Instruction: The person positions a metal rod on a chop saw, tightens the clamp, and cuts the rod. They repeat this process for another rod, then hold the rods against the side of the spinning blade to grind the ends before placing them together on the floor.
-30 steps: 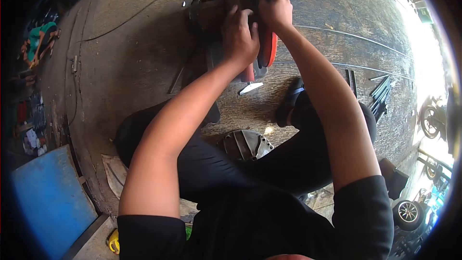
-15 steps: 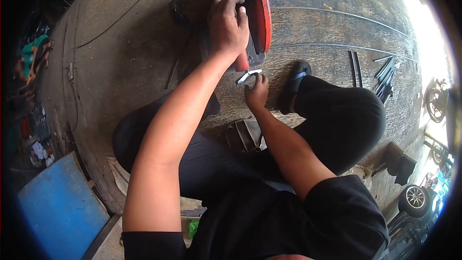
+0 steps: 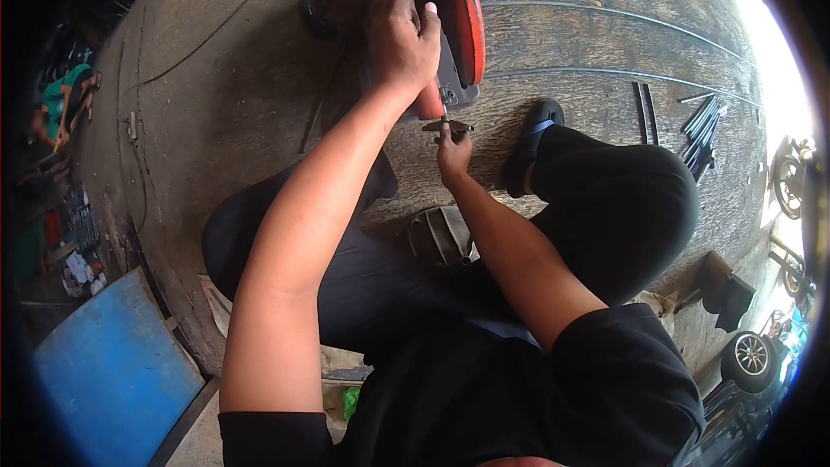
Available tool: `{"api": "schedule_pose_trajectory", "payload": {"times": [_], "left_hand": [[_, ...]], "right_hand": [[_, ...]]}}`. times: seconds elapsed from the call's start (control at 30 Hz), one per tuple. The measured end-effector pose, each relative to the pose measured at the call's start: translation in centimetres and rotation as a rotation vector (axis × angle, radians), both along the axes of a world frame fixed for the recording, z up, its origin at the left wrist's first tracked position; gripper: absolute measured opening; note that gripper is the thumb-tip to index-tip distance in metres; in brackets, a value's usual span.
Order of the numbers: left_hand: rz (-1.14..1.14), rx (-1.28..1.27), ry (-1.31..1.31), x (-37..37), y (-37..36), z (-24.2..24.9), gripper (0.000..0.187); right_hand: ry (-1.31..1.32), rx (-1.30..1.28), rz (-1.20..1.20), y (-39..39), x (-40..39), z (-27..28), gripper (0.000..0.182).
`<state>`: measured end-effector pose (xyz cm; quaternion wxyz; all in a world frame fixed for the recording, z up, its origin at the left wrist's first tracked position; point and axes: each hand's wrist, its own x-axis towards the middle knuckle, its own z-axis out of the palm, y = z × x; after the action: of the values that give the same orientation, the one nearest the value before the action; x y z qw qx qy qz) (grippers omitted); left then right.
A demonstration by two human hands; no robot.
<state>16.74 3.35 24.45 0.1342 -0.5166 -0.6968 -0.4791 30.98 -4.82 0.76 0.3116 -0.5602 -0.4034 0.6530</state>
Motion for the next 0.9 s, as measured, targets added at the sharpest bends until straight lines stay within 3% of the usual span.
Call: {"api": "schedule_pose_trajectory", "payload": {"times": [0.03, 0.1, 0.13, 0.2, 0.23, 0.3, 0.43, 0.53, 0.6, 0.63, 0.7, 0.73, 0.83, 0.87, 0.9], "left_hand": [[-0.001, 0.005, 0.000, 0.0, 0.0, -0.1, 0.012], [-0.003, 0.011, 0.001, 0.0, 0.0, -0.1, 0.012], [-0.009, -0.004, -0.016, 0.1, -0.1, 0.1, 0.012], [-0.013, -0.021, -0.032, 0.1, -0.3, 0.1, 0.012], [-0.015, -0.056, -0.048, 0.1, -0.4, 0.0, 0.014], [-0.018, -0.092, -0.063, -0.1, -0.2, -0.1, 0.016], [-0.011, 0.001, -0.001, 0.0, -0.1, -0.1, 0.013], [-0.007, -0.005, -0.008, 0.0, -0.1, -0.2, 0.014], [-0.005, -0.003, -0.010, -0.1, -0.1, -0.2, 0.014], [-0.007, -0.014, -0.012, -0.1, -0.1, -0.2, 0.014], [-0.008, -0.025, -0.014, -0.1, -0.1, -0.3, 0.015], [-0.010, -0.013, -0.010, -0.2, -0.1, -0.4, 0.015], [-0.008, -0.007, -0.005, -0.2, 0.0, -0.5, 0.016], [-0.006, -0.013, -0.005, -0.2, -0.1, -0.5, 0.016], [-0.004, -0.014, -0.004, -0.2, -0.1, -0.4, 0.016]], "right_hand": [[0.000, 0.000, -0.002, 0.3, -0.1, 0.6, 0.026], [0.128, -0.360, -0.194, 0.9, -0.3, 1.1, 0.027], [0.130, -0.360, -0.194, 1.0, -0.3, 0.6, 0.027], [-0.200, -0.188, -0.203, 1.4, -0.2, 0.7, 0.030], [-0.199, -0.188, -0.203, 1.1, 0.2, 1.0, 0.030], [-0.518, 0.506, 0.031, 0.2, 1.2, 1.9, 0.037], [-0.538, 0.638, 0.187, 0.1, 1.3, 1.7, 0.043], [-0.400, 0.422, 0.197, 0.4, 0.7, 0.8, 0.039], [-0.110, 0.003, 0.105, 0.9, 0.4, 0.6, 0.038], [-0.110, 0.003, 0.105, 1.0, 0.1, 0.7, 0.038], [0.048, -0.422, -0.147, 1.4, -0.3, 1.1, 0.039], [0.048, -0.421, -0.148, 1.4, -0.3, 1.6, 0.039], [-0.405, -0.085, -0.071, 1.1, 0.5, 2.2, 0.043], [-0.436, 0.287, 0.007, 0.4, 1.3, 0.8, 0.049], [-0.434, 0.287, 0.009, 0.3, 1.3, 1.4, 0.049]]}}
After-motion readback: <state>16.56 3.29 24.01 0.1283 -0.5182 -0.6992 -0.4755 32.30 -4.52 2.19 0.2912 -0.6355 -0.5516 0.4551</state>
